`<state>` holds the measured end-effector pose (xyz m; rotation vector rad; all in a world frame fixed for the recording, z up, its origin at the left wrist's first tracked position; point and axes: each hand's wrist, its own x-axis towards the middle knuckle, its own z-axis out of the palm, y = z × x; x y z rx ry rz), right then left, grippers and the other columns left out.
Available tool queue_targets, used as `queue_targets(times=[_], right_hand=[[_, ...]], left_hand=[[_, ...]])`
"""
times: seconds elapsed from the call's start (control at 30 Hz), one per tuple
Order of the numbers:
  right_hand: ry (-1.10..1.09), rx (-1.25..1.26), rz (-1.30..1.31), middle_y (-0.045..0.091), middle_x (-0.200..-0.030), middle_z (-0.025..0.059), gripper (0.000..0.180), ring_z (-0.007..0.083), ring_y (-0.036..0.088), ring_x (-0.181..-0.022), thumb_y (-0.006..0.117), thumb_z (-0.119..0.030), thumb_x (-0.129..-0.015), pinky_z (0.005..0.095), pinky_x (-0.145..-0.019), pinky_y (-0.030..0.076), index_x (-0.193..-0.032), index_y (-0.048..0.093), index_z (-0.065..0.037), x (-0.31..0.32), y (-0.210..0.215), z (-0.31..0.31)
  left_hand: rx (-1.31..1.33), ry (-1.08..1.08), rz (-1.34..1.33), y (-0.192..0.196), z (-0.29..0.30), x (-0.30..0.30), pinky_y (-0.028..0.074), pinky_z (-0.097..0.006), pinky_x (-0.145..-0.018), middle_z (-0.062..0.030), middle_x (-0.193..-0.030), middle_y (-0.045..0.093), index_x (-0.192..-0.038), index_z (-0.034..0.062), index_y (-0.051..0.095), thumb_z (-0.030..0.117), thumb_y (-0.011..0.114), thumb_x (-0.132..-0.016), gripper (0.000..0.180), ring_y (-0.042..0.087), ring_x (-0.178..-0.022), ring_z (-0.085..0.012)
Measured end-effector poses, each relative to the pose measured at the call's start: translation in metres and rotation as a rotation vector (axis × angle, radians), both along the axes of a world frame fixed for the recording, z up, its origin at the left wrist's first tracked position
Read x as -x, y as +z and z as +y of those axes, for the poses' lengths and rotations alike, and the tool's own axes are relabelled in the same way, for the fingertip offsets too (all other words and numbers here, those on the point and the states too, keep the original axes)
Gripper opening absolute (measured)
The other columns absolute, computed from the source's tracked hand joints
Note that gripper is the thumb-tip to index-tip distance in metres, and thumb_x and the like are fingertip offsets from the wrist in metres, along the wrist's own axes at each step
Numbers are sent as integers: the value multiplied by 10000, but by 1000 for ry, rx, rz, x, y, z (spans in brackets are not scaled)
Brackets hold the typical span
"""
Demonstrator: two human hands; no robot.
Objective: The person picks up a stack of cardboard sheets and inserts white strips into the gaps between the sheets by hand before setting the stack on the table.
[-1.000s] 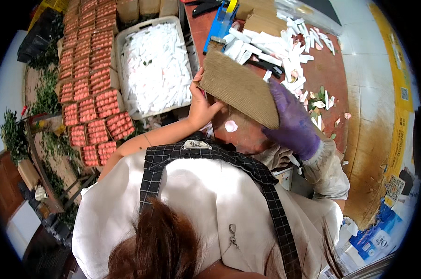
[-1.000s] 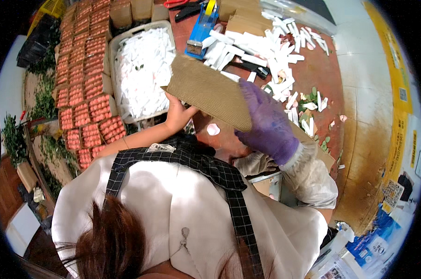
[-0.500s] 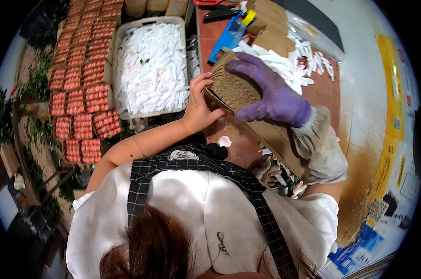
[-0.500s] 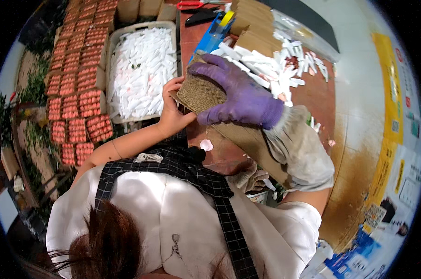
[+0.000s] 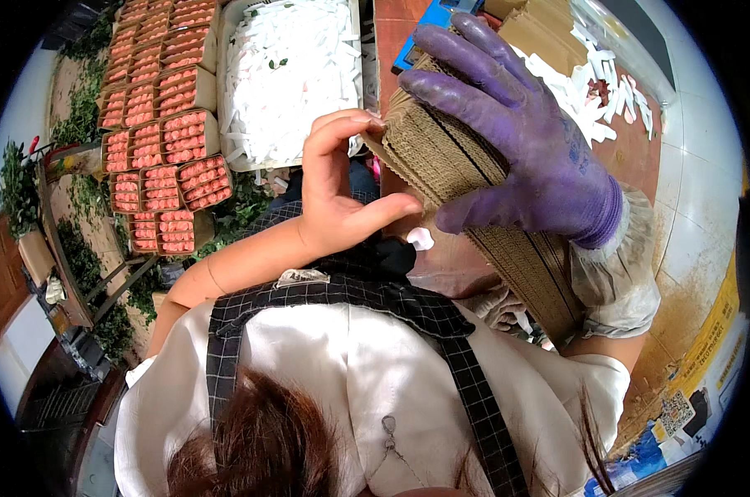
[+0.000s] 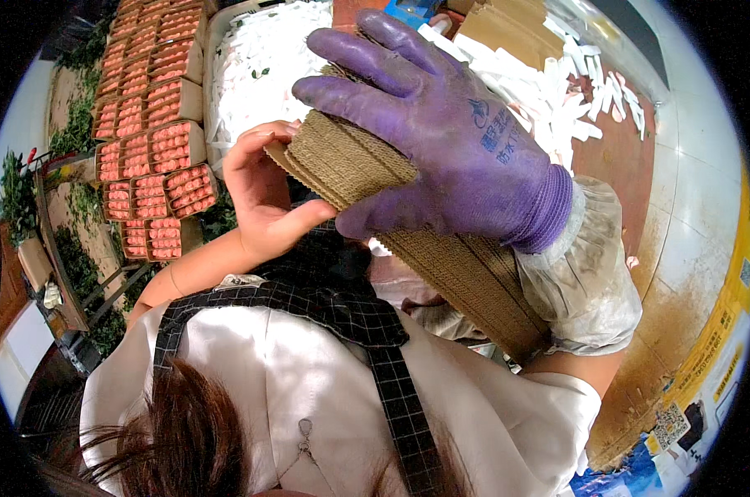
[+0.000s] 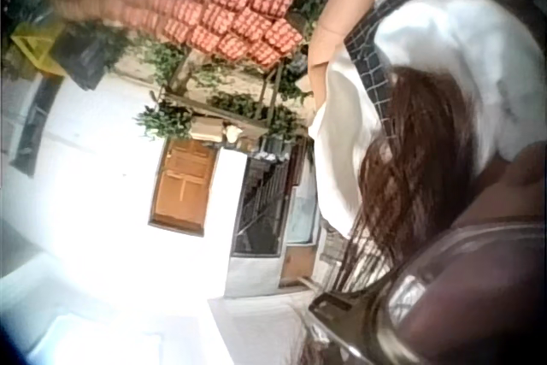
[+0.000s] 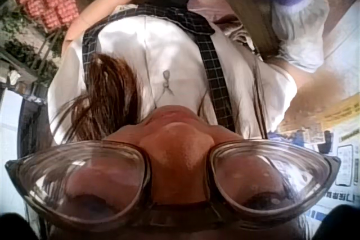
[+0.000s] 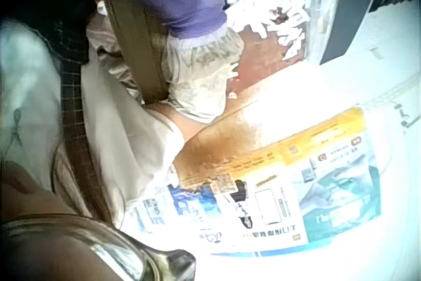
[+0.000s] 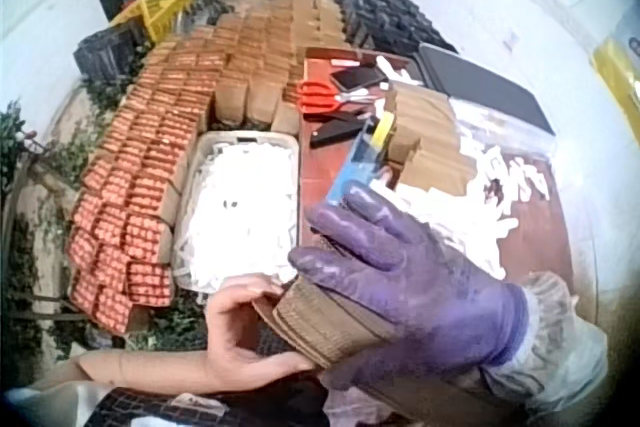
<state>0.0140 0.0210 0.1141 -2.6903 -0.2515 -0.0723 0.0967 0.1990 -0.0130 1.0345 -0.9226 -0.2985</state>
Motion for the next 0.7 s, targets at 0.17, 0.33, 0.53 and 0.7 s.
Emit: queue_targets(times=[0.17,0.33,0.53,0.7], right_hand=[[5,-186,12,328,-1410,179,955,363,347,-1286,841,-323,-473,422,-1049,314,-1309,441,-92,6,-8,0],[-56,-167,77,340,-1395,195,922,355,374,-1270,839,-190,-467,401,-1022,347,-1291,448,-59,4,2,-6],[-184,-229,130,356,-1372,197,826,358,396,-1249,833,-163,-532,370,-1014,357,-1261,465,-38,-8,14,2],[-69,-173,102,404,-1315,228,686,399,462,-1173,769,-172,-689,386,-945,425,-1270,434,-27,-11,9,-24]], left_hand=[[15,-123,138,7,12,-5,300,-379,-987,-121,-1027,446,-1097,-1,406,247,671,-806,465,464,-957,-200],[-85,-210,234,14,3,2,353,-309,-867,-92,-961,442,-1008,16,432,156,602,-852,270,446,-891,-171],[-112,-311,242,25,-11,-7,380,-312,-834,-118,-1011,528,-972,-2,513,148,515,-838,201,495,-911,-201],[-177,-726,354,32,-2,-28,405,-315,-804,-101,-828,603,-852,-9,588,272,424,-936,336,540,-837,-192]])
